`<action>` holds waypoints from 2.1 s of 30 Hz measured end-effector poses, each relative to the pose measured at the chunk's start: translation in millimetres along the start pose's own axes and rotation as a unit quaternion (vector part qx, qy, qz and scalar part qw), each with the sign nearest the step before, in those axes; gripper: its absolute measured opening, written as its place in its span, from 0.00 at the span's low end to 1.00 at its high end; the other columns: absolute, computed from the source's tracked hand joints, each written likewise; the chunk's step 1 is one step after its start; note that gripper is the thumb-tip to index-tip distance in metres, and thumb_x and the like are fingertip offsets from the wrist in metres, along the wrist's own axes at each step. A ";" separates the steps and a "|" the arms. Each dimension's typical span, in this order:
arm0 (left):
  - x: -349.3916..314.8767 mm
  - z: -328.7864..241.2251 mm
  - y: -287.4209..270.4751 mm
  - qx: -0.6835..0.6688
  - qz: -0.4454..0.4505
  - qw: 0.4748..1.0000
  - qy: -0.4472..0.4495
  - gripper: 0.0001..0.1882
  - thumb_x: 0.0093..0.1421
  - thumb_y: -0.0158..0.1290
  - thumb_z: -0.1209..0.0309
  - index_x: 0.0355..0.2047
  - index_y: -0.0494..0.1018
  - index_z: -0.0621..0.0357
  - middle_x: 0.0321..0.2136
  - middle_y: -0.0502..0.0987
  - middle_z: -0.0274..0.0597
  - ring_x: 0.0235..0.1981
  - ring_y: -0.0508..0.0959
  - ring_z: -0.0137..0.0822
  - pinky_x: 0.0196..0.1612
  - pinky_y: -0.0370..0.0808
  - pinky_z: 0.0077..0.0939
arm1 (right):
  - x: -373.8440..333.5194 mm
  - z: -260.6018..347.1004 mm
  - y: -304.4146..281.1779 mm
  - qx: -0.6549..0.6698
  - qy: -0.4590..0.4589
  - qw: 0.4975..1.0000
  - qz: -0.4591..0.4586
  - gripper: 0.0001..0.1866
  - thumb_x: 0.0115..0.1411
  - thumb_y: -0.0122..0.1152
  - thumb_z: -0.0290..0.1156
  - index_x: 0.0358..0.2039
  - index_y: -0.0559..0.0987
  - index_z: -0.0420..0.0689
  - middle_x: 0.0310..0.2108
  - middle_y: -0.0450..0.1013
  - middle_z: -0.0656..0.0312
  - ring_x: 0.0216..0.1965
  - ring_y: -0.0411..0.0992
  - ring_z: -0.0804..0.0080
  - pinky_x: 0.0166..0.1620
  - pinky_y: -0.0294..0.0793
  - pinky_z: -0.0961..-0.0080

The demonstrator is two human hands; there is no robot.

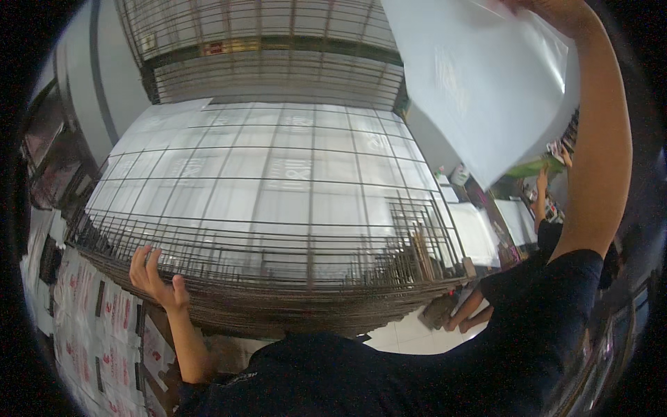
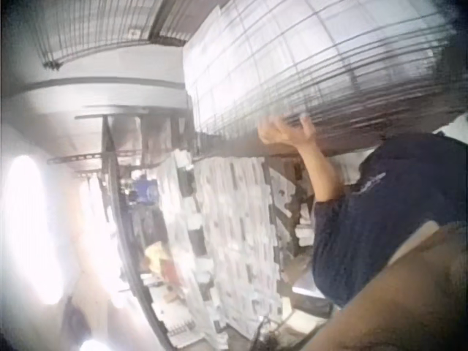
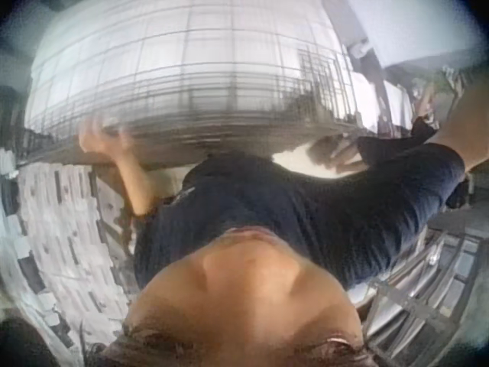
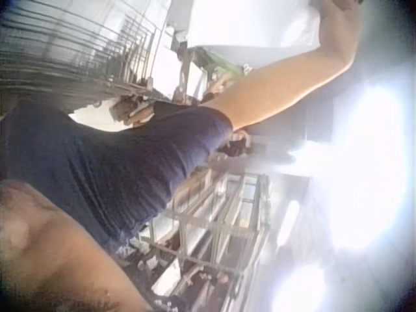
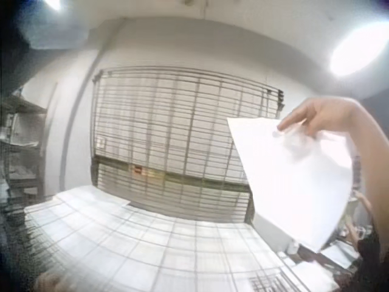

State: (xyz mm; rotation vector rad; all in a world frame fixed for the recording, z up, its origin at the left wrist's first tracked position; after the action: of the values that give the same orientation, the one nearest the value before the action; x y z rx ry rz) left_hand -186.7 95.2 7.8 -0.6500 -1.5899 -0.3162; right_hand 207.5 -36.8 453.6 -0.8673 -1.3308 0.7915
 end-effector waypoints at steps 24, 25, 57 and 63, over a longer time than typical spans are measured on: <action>-15.8 35.3 -3.2 -0.066 0.066 0.996 0.013 0.28 0.51 0.53 0.40 0.33 0.72 0.54 0.42 0.71 0.42 0.53 0.67 0.42 0.61 0.43 0.51 | 78.0 199.7 4.0 0.231 -0.231 0.945 0.025 0.29 0.39 0.48 0.08 0.45 0.81 0.34 0.30 0.79 0.57 0.18 0.65 0.81 0.22 0.66 0.84; -17.9 35.7 -1.4 -0.071 0.059 0.996 0.011 0.28 0.50 0.53 0.40 0.34 0.72 0.54 0.43 0.71 0.43 0.53 0.66 0.43 0.61 0.44 0.52 | 80.0 206.4 6.9 0.260 -0.246 0.933 0.042 0.29 0.39 0.49 0.08 0.45 0.81 0.34 0.29 0.79 0.58 0.17 0.63 0.82 0.21 0.64 0.84; -21.0 35.0 13.1 -0.087 -0.017 0.996 0.031 0.26 0.52 0.52 0.39 0.31 0.75 0.48 0.36 0.73 0.33 0.45 0.70 0.36 0.53 0.54 0.40 | 292.4 122.7 384.3 0.702 -0.047 0.706 0.088 0.19 0.62 0.58 0.37 0.50 0.77 0.39 0.40 0.76 0.55 0.37 0.74 0.69 0.38 0.76 0.72; -16.8 28.1 16.7 -0.098 -0.041 0.994 0.036 0.27 0.56 0.47 0.38 0.30 0.74 0.50 0.34 0.72 0.35 0.43 0.70 0.40 0.54 0.54 0.40 | 280.0 -64.5 543.0 0.639 0.108 0.760 -0.049 0.08 0.55 0.53 0.26 0.33 0.78 0.37 0.32 0.74 0.57 0.29 0.70 0.66 0.33 0.72 0.69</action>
State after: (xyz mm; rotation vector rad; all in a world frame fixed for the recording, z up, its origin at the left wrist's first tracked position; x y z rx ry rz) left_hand -199.8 120.6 -15.4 -0.7164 -1.5304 -0.5563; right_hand 297.7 461.1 105.2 0.2278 -0.3663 1.2059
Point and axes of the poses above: each hand's wrist, its own x-axis towards the middle knuckle, its own y-axis out of the palm, z = x × y, the point moved 4 cm from there along x, towards the middle knuckle
